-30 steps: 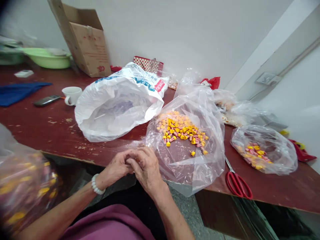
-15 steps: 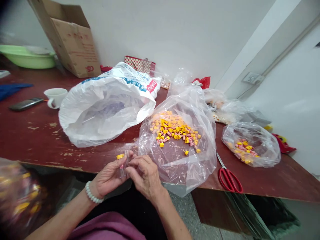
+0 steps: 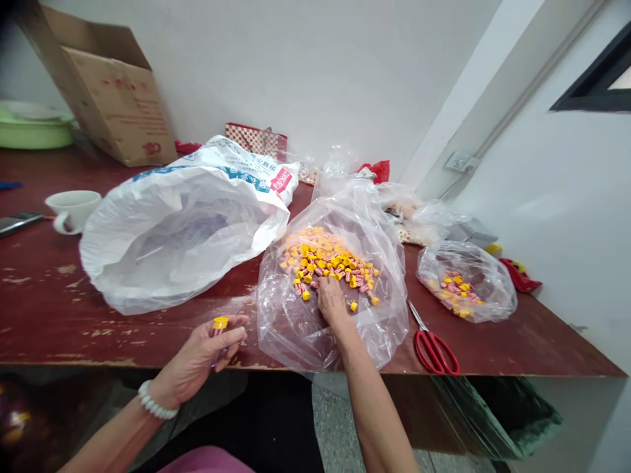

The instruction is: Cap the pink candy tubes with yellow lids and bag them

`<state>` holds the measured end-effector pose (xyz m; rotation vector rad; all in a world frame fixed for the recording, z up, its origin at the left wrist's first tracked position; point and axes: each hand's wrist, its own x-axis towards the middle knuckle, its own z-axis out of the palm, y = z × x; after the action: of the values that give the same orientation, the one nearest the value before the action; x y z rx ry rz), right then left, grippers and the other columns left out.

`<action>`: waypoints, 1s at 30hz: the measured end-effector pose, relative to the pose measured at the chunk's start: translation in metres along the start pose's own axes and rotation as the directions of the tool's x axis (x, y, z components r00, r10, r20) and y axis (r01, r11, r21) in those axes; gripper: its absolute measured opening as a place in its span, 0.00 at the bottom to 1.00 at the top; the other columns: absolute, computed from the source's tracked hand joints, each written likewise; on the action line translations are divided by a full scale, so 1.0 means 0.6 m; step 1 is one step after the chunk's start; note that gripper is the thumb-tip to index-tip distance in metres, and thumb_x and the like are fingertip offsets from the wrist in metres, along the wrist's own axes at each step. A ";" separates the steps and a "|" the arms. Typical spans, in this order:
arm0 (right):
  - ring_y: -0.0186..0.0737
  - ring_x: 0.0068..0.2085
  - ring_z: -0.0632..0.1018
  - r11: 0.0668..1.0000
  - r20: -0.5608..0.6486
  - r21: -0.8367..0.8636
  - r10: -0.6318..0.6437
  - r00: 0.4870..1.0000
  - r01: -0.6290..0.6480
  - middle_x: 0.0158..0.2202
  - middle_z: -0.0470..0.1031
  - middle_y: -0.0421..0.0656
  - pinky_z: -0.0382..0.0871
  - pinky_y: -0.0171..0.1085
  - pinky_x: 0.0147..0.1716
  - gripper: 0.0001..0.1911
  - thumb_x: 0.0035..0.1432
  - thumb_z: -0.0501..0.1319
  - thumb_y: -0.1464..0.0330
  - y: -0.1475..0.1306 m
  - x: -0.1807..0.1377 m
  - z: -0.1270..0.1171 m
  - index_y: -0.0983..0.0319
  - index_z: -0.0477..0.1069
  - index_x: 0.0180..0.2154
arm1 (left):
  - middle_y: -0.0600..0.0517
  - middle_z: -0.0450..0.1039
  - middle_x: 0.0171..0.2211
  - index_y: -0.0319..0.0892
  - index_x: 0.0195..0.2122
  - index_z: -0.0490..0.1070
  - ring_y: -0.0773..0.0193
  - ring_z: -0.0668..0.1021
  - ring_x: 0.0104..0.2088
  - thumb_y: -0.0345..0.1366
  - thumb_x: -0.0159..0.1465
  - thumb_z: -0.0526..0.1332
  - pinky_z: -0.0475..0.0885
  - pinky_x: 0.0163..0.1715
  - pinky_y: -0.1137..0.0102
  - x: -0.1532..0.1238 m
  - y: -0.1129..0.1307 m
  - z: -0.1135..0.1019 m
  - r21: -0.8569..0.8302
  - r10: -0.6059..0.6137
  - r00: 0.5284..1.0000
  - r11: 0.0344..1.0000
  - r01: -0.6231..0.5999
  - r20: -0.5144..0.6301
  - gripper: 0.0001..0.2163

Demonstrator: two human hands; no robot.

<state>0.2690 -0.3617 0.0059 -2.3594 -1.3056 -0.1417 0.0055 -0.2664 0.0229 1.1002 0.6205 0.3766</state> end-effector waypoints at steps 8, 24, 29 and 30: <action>0.37 0.44 0.71 0.832 -0.077 0.400 -0.388 0.918 0.385 0.41 0.67 0.46 0.68 0.38 0.46 0.11 0.63 0.51 0.70 -0.152 -0.093 -0.082 0.60 0.69 0.44 | 0.55 0.68 0.25 0.38 0.41 0.73 0.71 0.66 0.23 0.40 0.53 0.65 0.62 0.23 0.76 -0.006 0.015 0.009 0.331 0.141 0.989 0.932 -0.147 0.041 0.16; 0.35 0.38 0.72 0.778 -0.268 0.605 0.002 0.963 0.167 0.40 0.71 0.43 0.68 0.37 0.40 0.14 0.61 0.55 0.62 -0.215 -0.085 -0.025 0.60 0.66 0.47 | 0.54 0.69 0.27 0.37 0.31 0.71 0.68 0.67 0.28 0.33 0.53 0.62 0.62 0.29 0.74 -0.043 0.012 0.046 0.482 0.104 0.951 0.843 -0.240 0.291 0.06; 0.31 0.31 0.72 0.610 -0.199 0.791 0.185 0.962 0.046 0.37 0.70 0.41 0.69 0.35 0.34 0.15 0.63 0.49 0.60 -0.229 -0.083 -0.007 0.60 0.67 0.46 | 0.56 0.65 0.25 0.37 0.32 0.69 0.73 0.63 0.24 0.35 0.54 0.63 0.59 0.24 0.76 -0.050 0.003 0.050 0.332 0.083 0.972 0.931 -0.154 0.219 0.07; 0.31 0.29 0.72 0.553 -0.157 0.833 0.244 0.957 -0.005 0.37 0.70 0.41 0.69 0.35 0.32 0.17 0.63 0.49 0.58 -0.222 -0.079 -0.008 0.60 0.67 0.46 | 0.57 0.63 0.23 0.38 0.33 0.69 0.74 0.61 0.22 0.37 0.55 0.63 0.57 0.22 0.77 -0.054 0.009 0.046 0.305 0.062 0.980 0.945 -0.118 0.187 0.08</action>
<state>0.1333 -0.3397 0.0395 -1.5155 -0.7858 0.1868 -0.0018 -0.3019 0.0455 1.4553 0.4836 0.2600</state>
